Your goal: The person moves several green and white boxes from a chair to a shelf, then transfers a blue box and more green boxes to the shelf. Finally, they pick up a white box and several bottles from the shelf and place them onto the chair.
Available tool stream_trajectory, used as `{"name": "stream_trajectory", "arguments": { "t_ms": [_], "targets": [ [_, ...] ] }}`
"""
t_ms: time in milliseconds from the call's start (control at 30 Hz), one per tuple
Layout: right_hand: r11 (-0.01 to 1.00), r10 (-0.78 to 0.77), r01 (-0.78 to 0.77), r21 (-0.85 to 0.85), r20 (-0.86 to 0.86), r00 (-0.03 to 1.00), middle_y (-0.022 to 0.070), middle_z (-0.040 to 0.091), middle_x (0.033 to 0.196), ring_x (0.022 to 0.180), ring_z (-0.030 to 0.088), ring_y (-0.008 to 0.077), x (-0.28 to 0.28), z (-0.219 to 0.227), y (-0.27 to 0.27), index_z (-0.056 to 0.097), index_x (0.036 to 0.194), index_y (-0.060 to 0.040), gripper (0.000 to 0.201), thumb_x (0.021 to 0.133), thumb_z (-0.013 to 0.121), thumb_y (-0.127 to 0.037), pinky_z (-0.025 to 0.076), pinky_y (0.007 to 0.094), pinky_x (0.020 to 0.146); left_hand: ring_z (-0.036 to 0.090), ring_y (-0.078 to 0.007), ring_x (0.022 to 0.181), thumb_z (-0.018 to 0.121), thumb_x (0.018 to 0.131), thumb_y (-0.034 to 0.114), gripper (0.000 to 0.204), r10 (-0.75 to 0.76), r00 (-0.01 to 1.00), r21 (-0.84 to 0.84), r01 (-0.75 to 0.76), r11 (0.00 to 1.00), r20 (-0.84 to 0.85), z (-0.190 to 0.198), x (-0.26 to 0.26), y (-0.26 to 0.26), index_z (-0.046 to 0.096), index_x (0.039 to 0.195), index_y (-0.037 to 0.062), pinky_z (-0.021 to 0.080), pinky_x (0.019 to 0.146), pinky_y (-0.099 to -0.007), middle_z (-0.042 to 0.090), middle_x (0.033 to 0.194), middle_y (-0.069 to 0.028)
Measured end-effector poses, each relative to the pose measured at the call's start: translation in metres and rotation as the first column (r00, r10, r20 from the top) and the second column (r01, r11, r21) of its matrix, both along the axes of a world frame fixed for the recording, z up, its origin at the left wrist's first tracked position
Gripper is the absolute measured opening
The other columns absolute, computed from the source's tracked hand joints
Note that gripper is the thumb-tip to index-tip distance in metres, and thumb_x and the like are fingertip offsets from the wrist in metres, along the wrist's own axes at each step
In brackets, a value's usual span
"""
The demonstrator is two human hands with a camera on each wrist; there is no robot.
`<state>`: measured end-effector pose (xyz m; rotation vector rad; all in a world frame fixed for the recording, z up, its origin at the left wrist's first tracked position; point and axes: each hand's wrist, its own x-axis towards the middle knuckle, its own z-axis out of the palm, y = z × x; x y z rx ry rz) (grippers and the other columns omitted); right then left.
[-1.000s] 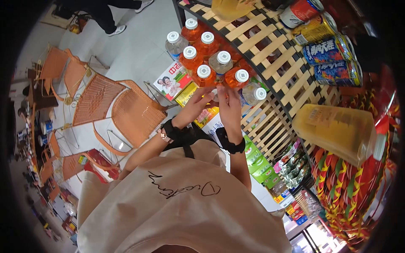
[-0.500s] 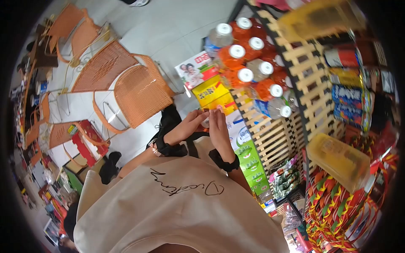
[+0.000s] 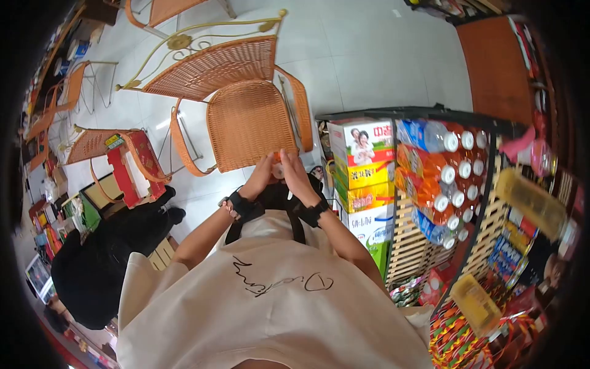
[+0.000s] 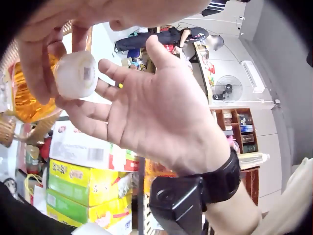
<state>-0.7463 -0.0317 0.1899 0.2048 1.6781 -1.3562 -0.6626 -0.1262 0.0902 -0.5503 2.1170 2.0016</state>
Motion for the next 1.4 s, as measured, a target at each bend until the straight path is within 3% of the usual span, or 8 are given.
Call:
{"name": "stream_trajectory", "arguments": {
  "t_ms": [133,333,500,767,900,1000,1267,1400],
  "targets": [
    [0.974,0.226,-0.22,0.06,-0.371,0.901,0.0142,0.049,0.077,0.071,0.048,0.0263,-0.029,-0.064,-0.06,0.045,0.083,0.0036,0.05,0.078,0.026,-0.042,0.036,0.0319,0.065,0.051,-0.0196,0.07,0.022,0.08,0.03,0.036,0.239,0.948,0.132,-0.269,0.954,0.21,-0.024,-0.036,-0.059,0.038,0.089,-0.0005,0.046,0.056,-0.0284,0.045,0.081,-0.0133],
    [0.993,0.118,-0.118,0.013,-0.188,0.975,0.012,0.051,0.068,0.067,0.049,0.0226,-0.076,-0.112,-0.124,0.049,0.076,0.0041,0.054,0.078,0.023,-0.044,0.036,0.0295,0.062,0.048,-0.0278,0.064,0.02,0.08,0.021,0.034,0.369,0.889,0.353,-0.449,0.821,0.271,-0.044,-0.097,-0.119,0.043,0.087,-0.004,0.039,0.061,-0.0337,0.047,0.075,-0.0171],
    [0.998,0.06,-0.062,-0.022,-0.067,0.996,0.0016,0.04,0.065,0.058,0.045,0.0108,-0.107,-0.179,-0.142,0.04,0.07,-0.0082,0.044,0.074,0.03,-0.051,0.038,0.0216,0.05,0.048,-0.0254,0.074,0.02,0.079,0.023,0.037,0.18,0.979,-0.153,-0.164,0.974,0.092,-0.102,-0.128,-0.148,0.037,0.099,-0.004,0.042,0.062,-0.0325,0.045,0.085,-0.016],
    [0.988,-0.055,0.088,-0.128,0.239,0.969,0.0041,0.043,0.084,0.074,0.045,0.0152,-0.126,-0.175,-0.153,0.044,0.08,-0.0079,0.046,0.074,0.03,-0.052,0.035,0.0272,0.067,0.042,-0.033,0.075,0.032,0.073,0.011,0.027,0.07,0.995,-0.64,-0.012,0.768,0.065,-0.121,-0.143,-0.157,0.039,0.097,0.0002,0.033,0.067,-0.0368,0.045,0.085,-0.0177],
    [0.962,-0.072,0.148,-0.228,0.313,0.947,0.0075,0.038,0.102,0.086,0.042,0.0192,-0.119,-0.18,-0.146,0.043,0.093,-0.0047,0.052,0.074,0.03,-0.051,0.033,0.0288,0.073,0.044,-0.0298,0.08,0.032,0.078,0.019,0.029,0.08,0.996,-0.613,-0.036,0.789,0.044,-0.135,-0.134,-0.156,0.038,0.099,0.0001,0.037,0.067,-0.0357,0.046,0.09,-0.0156],
    [0.962,-0.09,0.159,-0.22,0.296,0.951,0.007,0.037,0.104,0.088,0.041,0.0206,-0.117,-0.169,-0.138,0.041,0.1,-0.004,0.054,0.074,0.031,-0.05,0.032,0.0292,0.075,0.048,-0.0232,0.078,0.034,0.078,0.029,0.034,0.347,0.933,-0.117,-0.336,0.935,0.096,-0.146,-0.131,-0.15,0.043,0.096,0.0006,0.04,0.059,-0.032,0.048,0.088,-0.0111],
    [0.944,0.327,-0.322,0.072,-0.336,0.883,0.0072,0.052,0.081,0.078,0.049,0.0159,-0.072,-0.202,-0.037,0.05,0.087,-0.0023,0.031,0.075,0.043,-0.029,0.038,0.026,0.068,0.047,-0.0214,0.07,0.031,0.079,0.029,0.035,0.396,0.907,-0.287,-0.344,0.894,0.148,-0.128,-0.132,-0.148,0.043,0.097,0.0023,0.038,0.057,-0.0285,0.05,0.08,-0.0123],
    [0.85,0.48,-0.372,0.373,-0.256,0.839,0.0122,0.054,0.078,0.075,0.052,0.0257,-0.05,-0.156,0.034,0.051,0.083,-0.005,0.026,0.071,0.044,-0.027,0.04,0.0313,0.063,0.044,-0.0321,0.089,0.032,0.078,0.029,0.036,0.491,0.813,-0.278,-0.416,0.866,0.312,-0.134,-0.094,-0.143,0.044,0.099,0.0019,0.033,0.076,-0.0315,0.048,0.095,-0.0192]
  ]
}}
